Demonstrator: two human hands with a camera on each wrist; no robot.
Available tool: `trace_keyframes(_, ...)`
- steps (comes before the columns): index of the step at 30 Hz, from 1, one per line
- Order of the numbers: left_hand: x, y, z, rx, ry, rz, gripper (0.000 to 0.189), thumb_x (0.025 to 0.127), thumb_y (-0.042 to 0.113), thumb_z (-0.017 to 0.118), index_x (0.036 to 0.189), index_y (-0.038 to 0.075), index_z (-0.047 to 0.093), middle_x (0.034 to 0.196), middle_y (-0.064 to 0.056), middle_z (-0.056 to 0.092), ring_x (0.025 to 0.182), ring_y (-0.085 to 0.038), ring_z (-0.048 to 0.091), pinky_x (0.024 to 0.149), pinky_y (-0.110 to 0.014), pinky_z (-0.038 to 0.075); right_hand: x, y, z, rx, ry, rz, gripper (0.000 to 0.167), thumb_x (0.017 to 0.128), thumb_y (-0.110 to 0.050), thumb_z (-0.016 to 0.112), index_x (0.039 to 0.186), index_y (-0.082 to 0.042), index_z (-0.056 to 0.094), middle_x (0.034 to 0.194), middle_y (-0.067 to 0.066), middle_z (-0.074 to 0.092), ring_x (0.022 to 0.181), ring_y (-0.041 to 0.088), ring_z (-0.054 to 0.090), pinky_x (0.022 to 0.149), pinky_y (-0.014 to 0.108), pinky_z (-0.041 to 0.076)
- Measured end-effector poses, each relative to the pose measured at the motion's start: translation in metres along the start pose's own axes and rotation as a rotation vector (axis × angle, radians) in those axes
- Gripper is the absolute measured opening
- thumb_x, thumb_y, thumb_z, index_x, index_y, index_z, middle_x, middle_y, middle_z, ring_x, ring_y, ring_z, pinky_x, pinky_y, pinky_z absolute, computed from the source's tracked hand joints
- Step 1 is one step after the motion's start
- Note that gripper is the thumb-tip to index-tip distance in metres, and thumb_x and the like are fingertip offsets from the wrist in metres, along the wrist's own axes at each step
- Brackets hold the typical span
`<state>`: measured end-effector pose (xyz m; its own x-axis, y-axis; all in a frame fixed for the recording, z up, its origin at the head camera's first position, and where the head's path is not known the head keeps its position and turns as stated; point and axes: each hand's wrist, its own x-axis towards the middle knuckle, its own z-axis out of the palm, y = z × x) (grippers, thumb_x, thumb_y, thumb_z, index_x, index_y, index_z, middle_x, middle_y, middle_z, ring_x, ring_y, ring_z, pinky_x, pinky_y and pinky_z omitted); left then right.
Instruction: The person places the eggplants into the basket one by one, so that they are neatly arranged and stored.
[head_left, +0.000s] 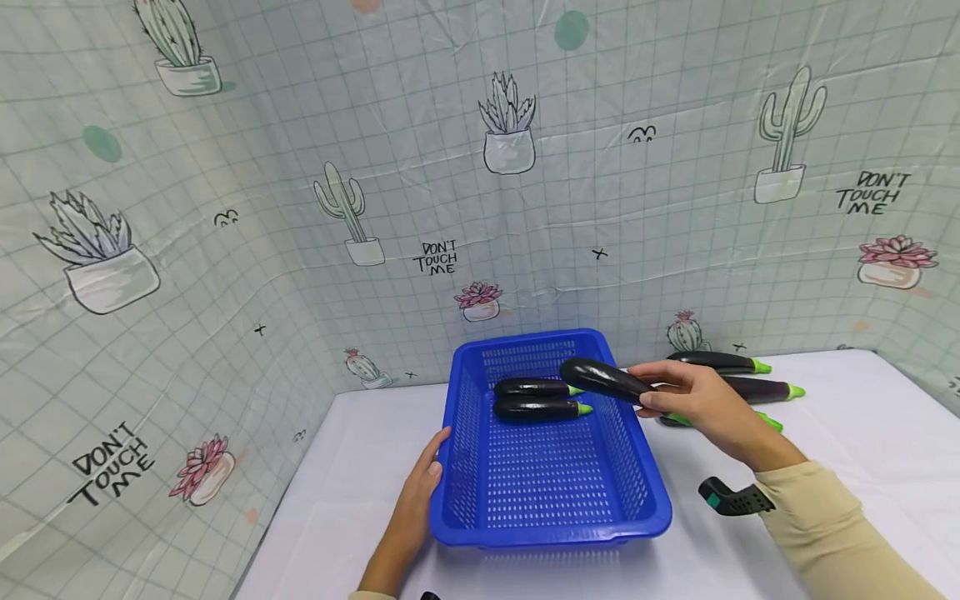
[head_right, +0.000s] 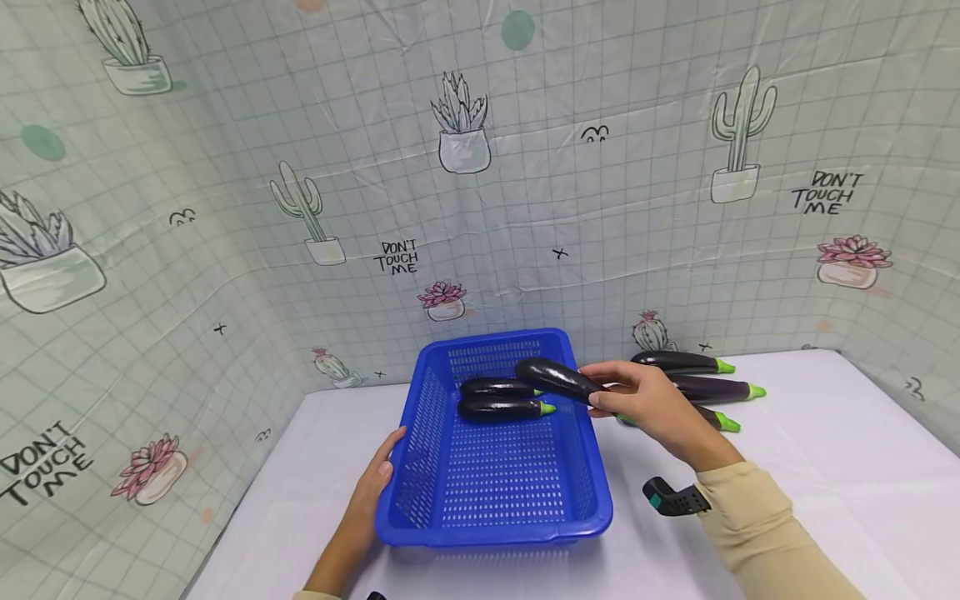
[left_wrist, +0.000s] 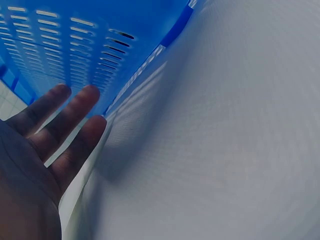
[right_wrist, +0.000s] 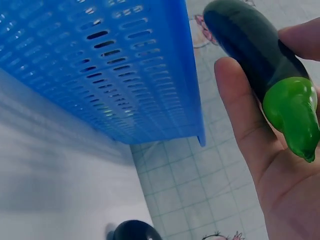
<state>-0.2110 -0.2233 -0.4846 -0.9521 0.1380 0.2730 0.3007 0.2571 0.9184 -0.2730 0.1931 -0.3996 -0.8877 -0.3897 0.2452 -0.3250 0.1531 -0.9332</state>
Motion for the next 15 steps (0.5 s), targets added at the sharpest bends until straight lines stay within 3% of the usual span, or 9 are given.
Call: trace_keyframes(15, 0.000, 0.002, 0.000, 0.000, -0.007, 0.008, 0.052, 0.108, 0.031, 0.029, 0.158, 0.019, 0.033, 0.163, -0.013, 0.026, 0.149, -0.038, 0.020, 0.115, -0.065, 0.013, 0.022, -0.007, 0.006, 0.057, -0.107, 0.077, 0.052, 0.097, -0.017, 0.067, 0.140, 0.008, 0.050, 0.130, 0.026, 0.059, 0.102, 0.038, 0.069, 0.089, 0.033, 0.055)
